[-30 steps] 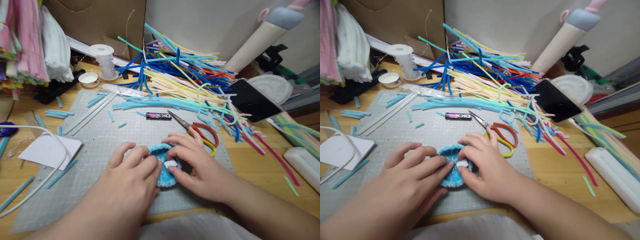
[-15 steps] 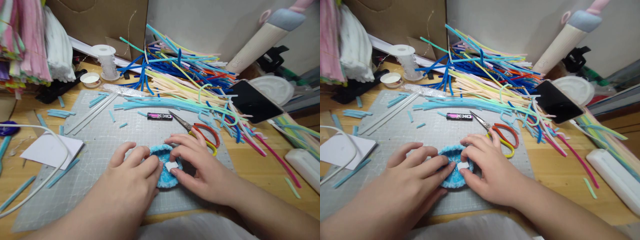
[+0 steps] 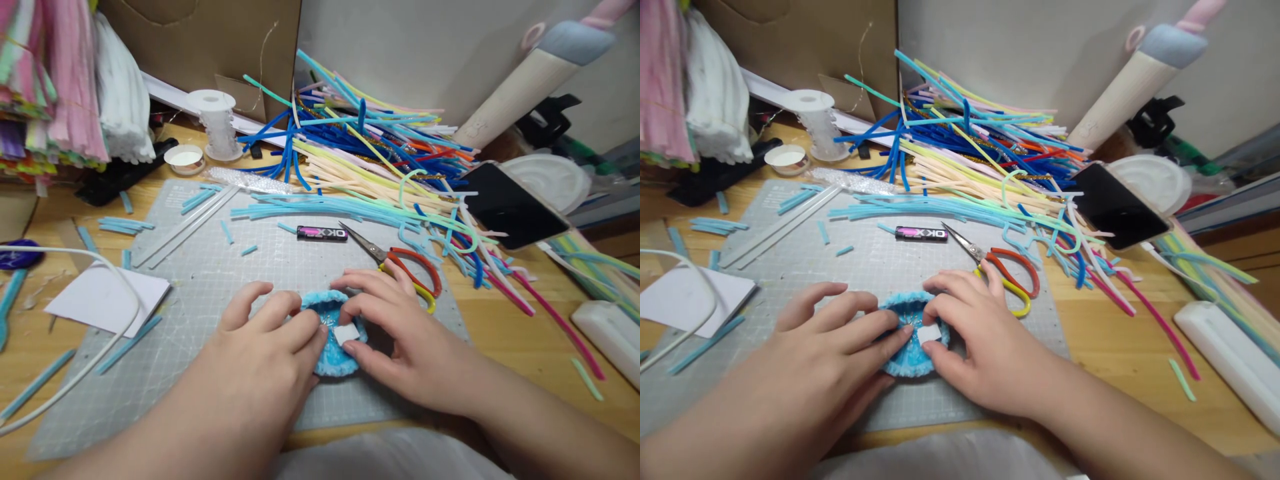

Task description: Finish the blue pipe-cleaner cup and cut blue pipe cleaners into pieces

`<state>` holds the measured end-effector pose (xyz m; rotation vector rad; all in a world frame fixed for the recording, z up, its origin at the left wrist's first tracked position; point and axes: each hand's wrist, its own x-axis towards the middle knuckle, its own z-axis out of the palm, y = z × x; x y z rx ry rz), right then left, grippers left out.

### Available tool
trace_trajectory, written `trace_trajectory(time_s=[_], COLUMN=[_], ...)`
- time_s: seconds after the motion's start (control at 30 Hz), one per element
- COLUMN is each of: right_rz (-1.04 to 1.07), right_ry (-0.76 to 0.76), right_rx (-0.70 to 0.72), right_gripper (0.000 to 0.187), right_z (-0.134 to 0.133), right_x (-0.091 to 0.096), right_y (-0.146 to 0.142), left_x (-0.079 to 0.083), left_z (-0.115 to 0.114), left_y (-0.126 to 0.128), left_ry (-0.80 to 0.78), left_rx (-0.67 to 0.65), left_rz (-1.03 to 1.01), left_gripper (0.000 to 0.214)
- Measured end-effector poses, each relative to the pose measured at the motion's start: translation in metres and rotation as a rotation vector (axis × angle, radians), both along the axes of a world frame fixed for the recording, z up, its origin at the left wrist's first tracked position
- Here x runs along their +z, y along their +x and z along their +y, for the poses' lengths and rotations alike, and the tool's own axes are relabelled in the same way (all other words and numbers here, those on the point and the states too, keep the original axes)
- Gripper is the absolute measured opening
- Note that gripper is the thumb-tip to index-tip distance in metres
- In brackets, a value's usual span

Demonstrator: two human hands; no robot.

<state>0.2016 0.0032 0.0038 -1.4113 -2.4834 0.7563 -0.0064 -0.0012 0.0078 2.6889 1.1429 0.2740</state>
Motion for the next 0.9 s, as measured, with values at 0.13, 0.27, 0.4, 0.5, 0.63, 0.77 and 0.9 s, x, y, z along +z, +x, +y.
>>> trace_trajectory(time_s=[0.13,0.27,0.4,0.5,0.63,0.77,0.9], right_rz=[-0.027,-0.033,-0.024,-0.013,-0.009,-0.005,-0.002], right_ry=[0.012,0.043,0.039,0.019,0.009,0.013,0.015], right_rx=[-0.011,-0.028,-0.036,-0.036,-0.033,-0.023,-0.023], right_gripper=[0.013,0.012,0.008,0.008,0.009,0.009,0.009], right_z=[-0.0019,-0.0028,-0.0028,-0.0026,-0.0026,-0.0026,-0.0028], right_x=[0.0048,0.0077,0.0073,0.0063,0.0060,0.0055,0.0049], right_y=[-0.0026,-0.0049,-0.0055,-0.0054,-0.0051,-0.0049,-0.0048], left_x=[0.0014,-0.0005,-0.0023,-0.0020,-0.0015,-0.0025,-0.0033], left_z=[-0.0003,0.0009,0.0006,0.0000,0.0007,0.0015,0.0005], left_y=[-0.0004,-0.0001,-0.0004,-0.0011,-0.0012,-0.0015,-0.0027], left_ry=[-0.002,0.020,0.028,0.036,0.031,0.035,0.052], left_rx=[0.002,-0.013,-0.032,-0.046,-0.033,-0.043,-0.052], left_rz=[-0.010,-0.001,0.008,-0.004,-0.007,0.014,0.012], left_gripper=[0.013,0.010,0.012,0.017,0.018,0.014,0.018])
